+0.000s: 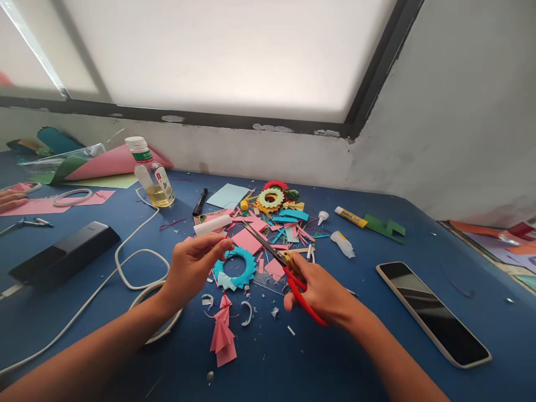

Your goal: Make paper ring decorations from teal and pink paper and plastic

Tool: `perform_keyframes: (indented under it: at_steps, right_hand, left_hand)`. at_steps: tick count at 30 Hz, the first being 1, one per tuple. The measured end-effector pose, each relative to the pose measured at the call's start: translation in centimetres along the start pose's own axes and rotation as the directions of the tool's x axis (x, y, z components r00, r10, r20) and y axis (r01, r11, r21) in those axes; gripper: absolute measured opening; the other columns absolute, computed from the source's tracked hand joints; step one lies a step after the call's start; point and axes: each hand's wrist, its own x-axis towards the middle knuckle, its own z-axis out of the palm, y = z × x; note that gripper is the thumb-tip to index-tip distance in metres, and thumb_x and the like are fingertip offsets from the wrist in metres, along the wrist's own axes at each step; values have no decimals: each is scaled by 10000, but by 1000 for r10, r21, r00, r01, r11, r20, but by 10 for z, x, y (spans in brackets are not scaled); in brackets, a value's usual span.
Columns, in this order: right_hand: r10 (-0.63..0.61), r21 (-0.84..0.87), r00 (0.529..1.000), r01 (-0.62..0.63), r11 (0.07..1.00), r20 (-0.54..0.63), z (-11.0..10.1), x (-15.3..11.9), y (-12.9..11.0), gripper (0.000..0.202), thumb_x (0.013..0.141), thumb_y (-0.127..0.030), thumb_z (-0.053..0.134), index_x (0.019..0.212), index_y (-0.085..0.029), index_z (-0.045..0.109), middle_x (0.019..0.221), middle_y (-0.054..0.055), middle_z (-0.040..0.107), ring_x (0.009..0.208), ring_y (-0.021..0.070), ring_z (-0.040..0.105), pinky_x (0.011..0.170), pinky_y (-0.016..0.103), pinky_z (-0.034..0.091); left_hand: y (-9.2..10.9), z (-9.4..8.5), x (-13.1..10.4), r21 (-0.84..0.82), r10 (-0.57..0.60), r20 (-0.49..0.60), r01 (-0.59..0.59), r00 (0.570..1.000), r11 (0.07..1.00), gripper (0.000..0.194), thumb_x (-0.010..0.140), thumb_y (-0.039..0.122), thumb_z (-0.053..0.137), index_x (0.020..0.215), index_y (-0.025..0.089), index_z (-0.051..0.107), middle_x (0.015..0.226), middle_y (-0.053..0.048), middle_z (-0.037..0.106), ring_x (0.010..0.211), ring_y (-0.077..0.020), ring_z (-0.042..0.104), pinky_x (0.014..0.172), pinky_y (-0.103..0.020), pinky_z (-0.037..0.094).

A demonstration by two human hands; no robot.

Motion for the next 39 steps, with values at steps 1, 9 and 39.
perform_keyframes:
  at_steps: [1, 9, 39]
  right_hand:
    - [7, -6, 1000, -6, 1000, 17, 0, 0, 0, 280, 629, -228, 569, 787, -230, 337, 562, -87, 469, 524, 103, 350, 497, 231, 263]
    - [3, -41, 998, -1, 999, 66, 2, -3, -3, 286, 613, -174, 577, 703, -223, 311, 518, -102, 453, 496, 86, 345, 473, 228, 233]
    - [-25, -216, 1000, 26, 976, 8, 12, -7, -10, 327, 667, -373, 647, 677, -235, 351, 513, -62, 569, 476, 106, 332, 481, 242, 269]
  left_hand:
    - [-1, 0, 0, 28, 23, -19, -23, 1000, 999, 161, 785, 289, 598, 729, 160, 676, 670, -14, 646, 570, -89, 527, 545, -216, 449]
    - [-6, 2, 1, 147, 70, 33, -74, 997, 986, 181, 795, 286, 595, 720, 147, 683, 662, -28, 657, 602, -114, 544, 575, -248, 444]
    - [-6, 2, 0, 136, 9, 232, -42, 973, 990, 197, 816, 261, 562, 771, 145, 713, 773, -75, 694, 694, -155, 604, 627, -273, 467]
